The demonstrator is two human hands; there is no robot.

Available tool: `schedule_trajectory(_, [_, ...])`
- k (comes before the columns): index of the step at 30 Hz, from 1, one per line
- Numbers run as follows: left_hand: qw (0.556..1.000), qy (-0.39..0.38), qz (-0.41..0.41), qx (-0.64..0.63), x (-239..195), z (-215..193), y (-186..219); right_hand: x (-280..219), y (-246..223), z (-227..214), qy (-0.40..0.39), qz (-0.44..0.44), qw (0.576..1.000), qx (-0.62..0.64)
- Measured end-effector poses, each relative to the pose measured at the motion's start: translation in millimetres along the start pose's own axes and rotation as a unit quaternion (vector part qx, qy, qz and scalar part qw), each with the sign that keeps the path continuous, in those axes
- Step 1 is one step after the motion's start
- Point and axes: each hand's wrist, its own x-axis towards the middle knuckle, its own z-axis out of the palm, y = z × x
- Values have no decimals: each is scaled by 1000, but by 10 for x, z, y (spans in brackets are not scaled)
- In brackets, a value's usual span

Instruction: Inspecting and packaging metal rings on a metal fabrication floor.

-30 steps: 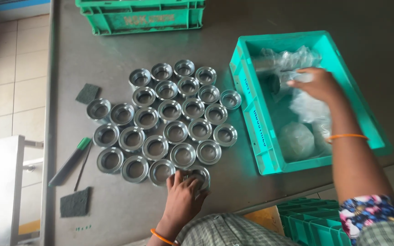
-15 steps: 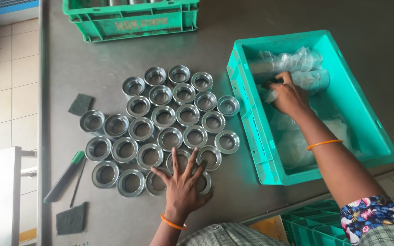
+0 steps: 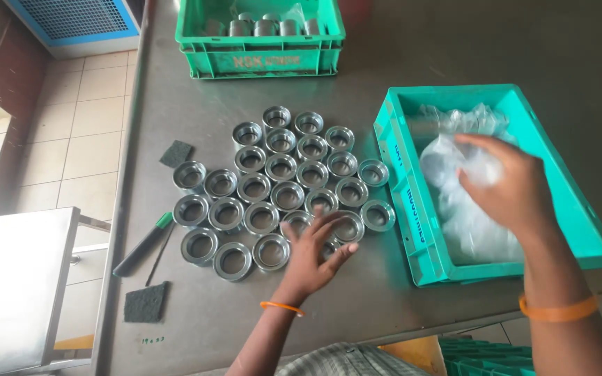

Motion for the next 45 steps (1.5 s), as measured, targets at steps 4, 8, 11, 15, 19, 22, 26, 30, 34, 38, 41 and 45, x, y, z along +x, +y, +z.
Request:
schedule_trajectory(4, [867,-13,34,-496,-127,178,397,-549,-399,471,-116,183,898,383])
schedule_trajectory(8, [581,-5,-76,-810,-335,196,304,-880,-699,1103,-112,85,944,300])
schedule_trajectory(11, [556,61,-124,-820,-501,180,25,-1077,-616,1321,-83,202,931,291])
schedule_trajectory(15, [688,152,-84,-704,-594,104,-68,-1193,-605,1459,-178,369,741,533])
schedule_trajectory(19, [879,144,65,-450,-676,27,-124,-1659,-344,1910,-229,375,732,521])
schedule_trajectory(22, [951,109,159,-240,-701,-90,-154,-1625,-430,1810,-279,443,635,568])
schedule_trajectory(26, [873,74,90,-473,-681,-187,25,-1425,-872,1436,-302,463,607,571])
schedule_trajectory(30, [703,109,48,-701,-652,-209,96,-1454,-965,1389,-286,399,608,624])
schedule_trajectory(34, [610,106,-3,-785,-706,1,-14,-1606,-823,1513,-267,338,628,649])
schedule_trajectory(38, [548,121,-156,-813,-762,184,-202,-1450,-1013,1458,-217,355,693,588])
schedule_trajectory(41, [530,112,-235,-807,-750,272,-337,-1500,-956,1566,-198,255,809,491])
schedule_trajectory(45, [555,66,-229,-797,-731,304,-380,-1460,-1285,1477,-171,162,935,264])
